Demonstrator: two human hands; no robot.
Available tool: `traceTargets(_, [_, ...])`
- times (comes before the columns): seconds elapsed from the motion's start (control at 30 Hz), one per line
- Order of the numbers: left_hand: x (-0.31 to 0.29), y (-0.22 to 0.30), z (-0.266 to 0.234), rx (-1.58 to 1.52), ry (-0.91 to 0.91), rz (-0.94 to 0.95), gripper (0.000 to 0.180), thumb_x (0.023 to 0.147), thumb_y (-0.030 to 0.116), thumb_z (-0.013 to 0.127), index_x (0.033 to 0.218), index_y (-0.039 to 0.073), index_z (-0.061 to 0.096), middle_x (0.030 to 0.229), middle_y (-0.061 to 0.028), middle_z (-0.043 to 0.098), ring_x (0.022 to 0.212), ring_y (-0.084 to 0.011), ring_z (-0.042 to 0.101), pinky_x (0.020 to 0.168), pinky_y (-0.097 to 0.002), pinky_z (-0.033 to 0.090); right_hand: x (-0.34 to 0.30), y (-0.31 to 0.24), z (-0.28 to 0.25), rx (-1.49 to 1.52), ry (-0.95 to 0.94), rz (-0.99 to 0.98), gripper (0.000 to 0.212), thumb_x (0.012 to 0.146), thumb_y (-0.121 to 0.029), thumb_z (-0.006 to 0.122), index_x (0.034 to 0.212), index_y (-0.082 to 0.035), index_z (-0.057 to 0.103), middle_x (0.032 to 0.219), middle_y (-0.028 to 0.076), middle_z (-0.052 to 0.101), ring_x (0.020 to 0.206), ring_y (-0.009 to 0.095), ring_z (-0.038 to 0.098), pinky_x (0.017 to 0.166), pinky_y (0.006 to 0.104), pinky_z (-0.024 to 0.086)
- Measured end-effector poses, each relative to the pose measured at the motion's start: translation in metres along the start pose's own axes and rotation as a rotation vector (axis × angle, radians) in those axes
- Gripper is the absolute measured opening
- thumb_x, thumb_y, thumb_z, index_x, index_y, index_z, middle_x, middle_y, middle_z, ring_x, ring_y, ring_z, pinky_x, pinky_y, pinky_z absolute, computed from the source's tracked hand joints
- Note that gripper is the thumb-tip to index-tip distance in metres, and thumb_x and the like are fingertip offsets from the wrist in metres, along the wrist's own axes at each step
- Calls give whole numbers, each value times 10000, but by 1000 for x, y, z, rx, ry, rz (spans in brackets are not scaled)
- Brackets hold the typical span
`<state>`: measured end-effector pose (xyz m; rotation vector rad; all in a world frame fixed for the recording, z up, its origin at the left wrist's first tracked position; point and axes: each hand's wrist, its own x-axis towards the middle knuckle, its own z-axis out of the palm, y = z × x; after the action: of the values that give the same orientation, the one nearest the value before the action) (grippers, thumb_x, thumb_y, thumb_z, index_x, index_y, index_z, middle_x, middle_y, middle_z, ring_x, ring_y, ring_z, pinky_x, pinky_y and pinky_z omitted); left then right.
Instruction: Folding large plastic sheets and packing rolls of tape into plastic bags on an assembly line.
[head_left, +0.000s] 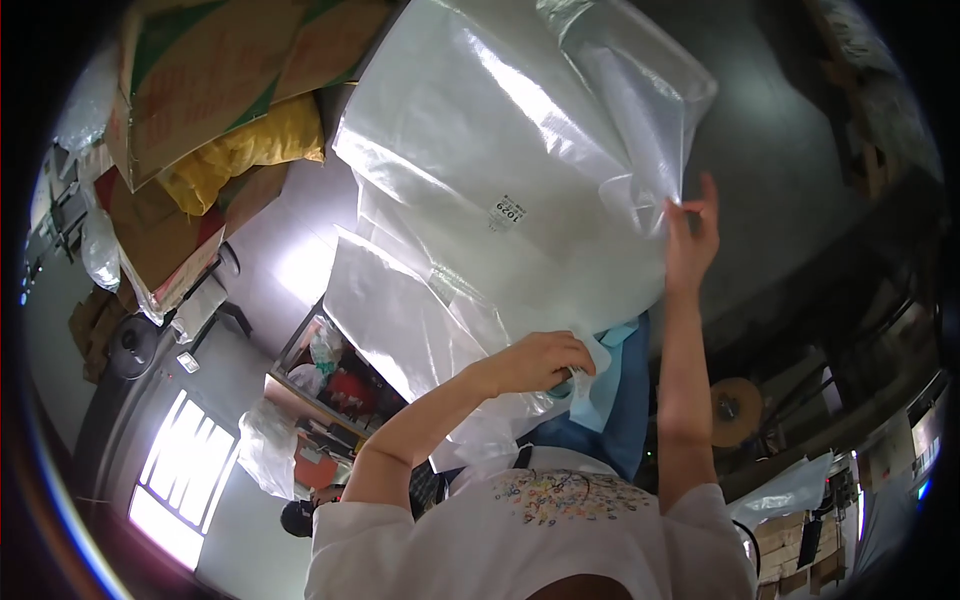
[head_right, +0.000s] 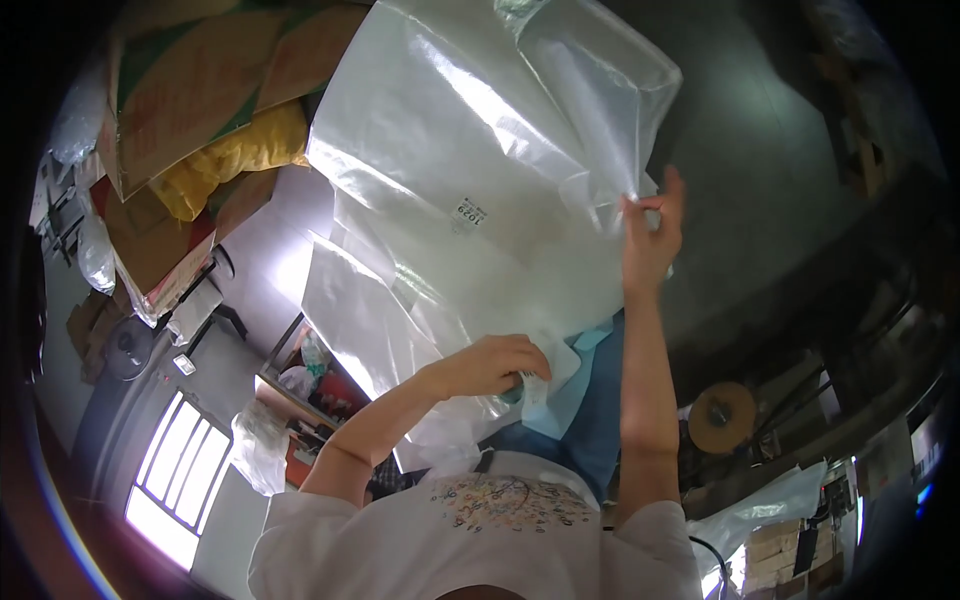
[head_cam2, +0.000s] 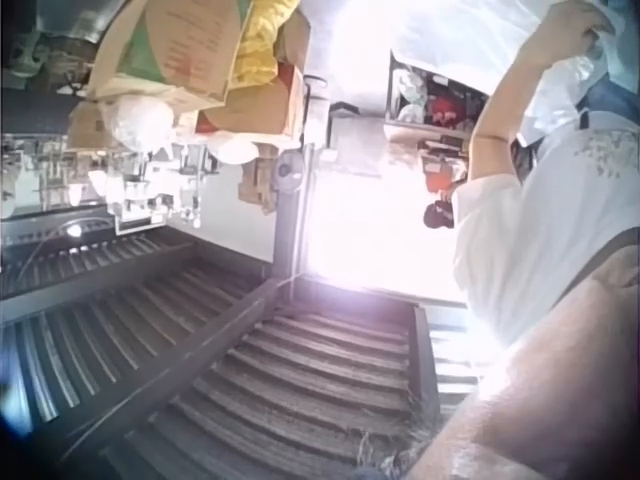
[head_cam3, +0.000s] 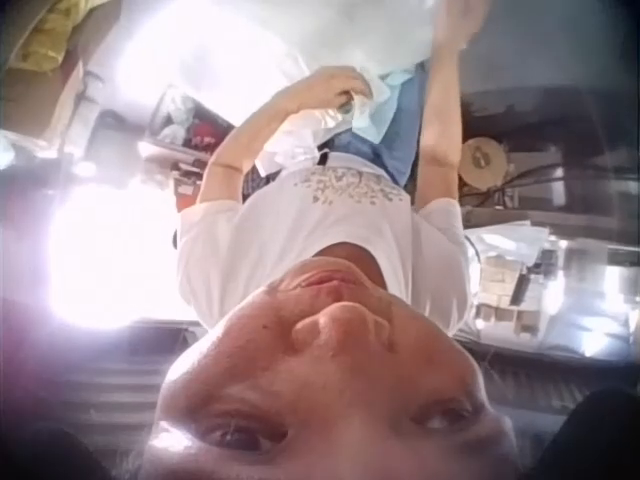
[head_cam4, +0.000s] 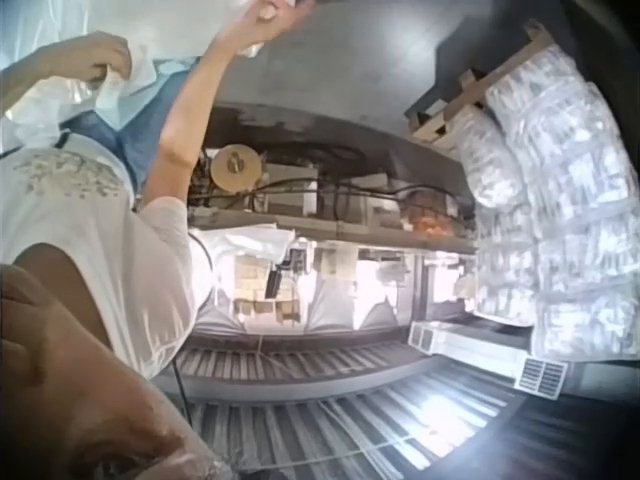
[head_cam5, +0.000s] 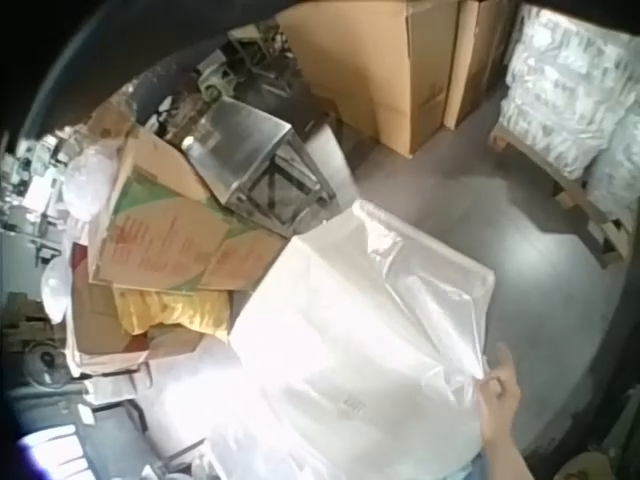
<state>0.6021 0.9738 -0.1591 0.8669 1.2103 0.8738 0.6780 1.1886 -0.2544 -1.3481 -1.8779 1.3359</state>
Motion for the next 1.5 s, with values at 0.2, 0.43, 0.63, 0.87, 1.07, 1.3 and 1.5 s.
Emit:
traceTargets(0.2, [-10, 24, 21, -103, -282, 115, 336, 681, -58, 549, 979, 79, 621, 1021, -71, 600, 975, -265, 551, 830, -356, 467, -70, -88, 29, 480, -1601, 541, 331, 778, -120, 697, 1059, -43, 541, 1255, 103, 506, 1139, 195, 454, 916, 345, 411])
traceTargets(0.43, [-23, 70, -11, -1, 19, 68, 519, 673, -78, 529, 1152, 121, 537, 1013, -129, 559, 934, -316, 565, 799, -409, 461, -134, -60, 87, 833, -1676, 387, 380, 820, -182, 644, 1138, -11, 526, 1104, 88, 543, 949, 231, 555, 883, 315, 433])
traceTargets(0.63, [0, -4, -73, 67, 384, -220, 633, 630, -150, 481, 1219, 82, 491, 983, -72, 605, 1005, -263, 569, 876, -342, 459, -64, -11, 58, 815, -677, 1042, 159, 868, -142, 595, 976, -26, 578, 891, 29, 602, 810, 118, 571, 697, 263, 468])
traceTargets(0.87, [4, -26, -61, -86, 410, -372, 900, 710, -198, 413, 1444, 164, 38, 1053, -140, 563, 993, -259, 574, 907, -326, 438, -62, -44, 39, 387, -1092, 403, 215, 756, -48, 694, 958, -55, 621, 857, 6, 577, 778, 114, 546, 701, 250, 436])
traceTargets(1.07, [4, -30, -66, -128, 460, -319, 913, 717, -202, 440, 1441, 156, 14, 1031, -127, 547, 931, -253, 577, 866, -335, 456, -63, -46, 36, 307, -1116, 70, 321, 716, -26, 705, 1030, -88, 675, 935, 24, 579, 892, 155, 556, 736, 284, 443])
traceTargets(1.3, [4, -41, -61, -255, 501, -254, 791, 785, -13, 619, 1405, 131, 151, 874, -93, 562, 789, -197, 567, 721, -305, 472, -65, -58, 33, 36, -905, -253, 195, 681, -78, 732, 862, -65, 661, 887, 31, 655, 783, 201, 572, 724, 313, 449])
traceTargets(1.5, [10, -34, -59, -341, 554, -324, 667, 788, -5, 612, 1361, 115, 293, 872, -77, 563, 755, -189, 559, 694, -287, 468, -67, -55, 30, 105, -850, -156, 176, 666, -56, 733, 809, -57, 629, 925, 31, 664, 777, 213, 570, 740, 336, 444])
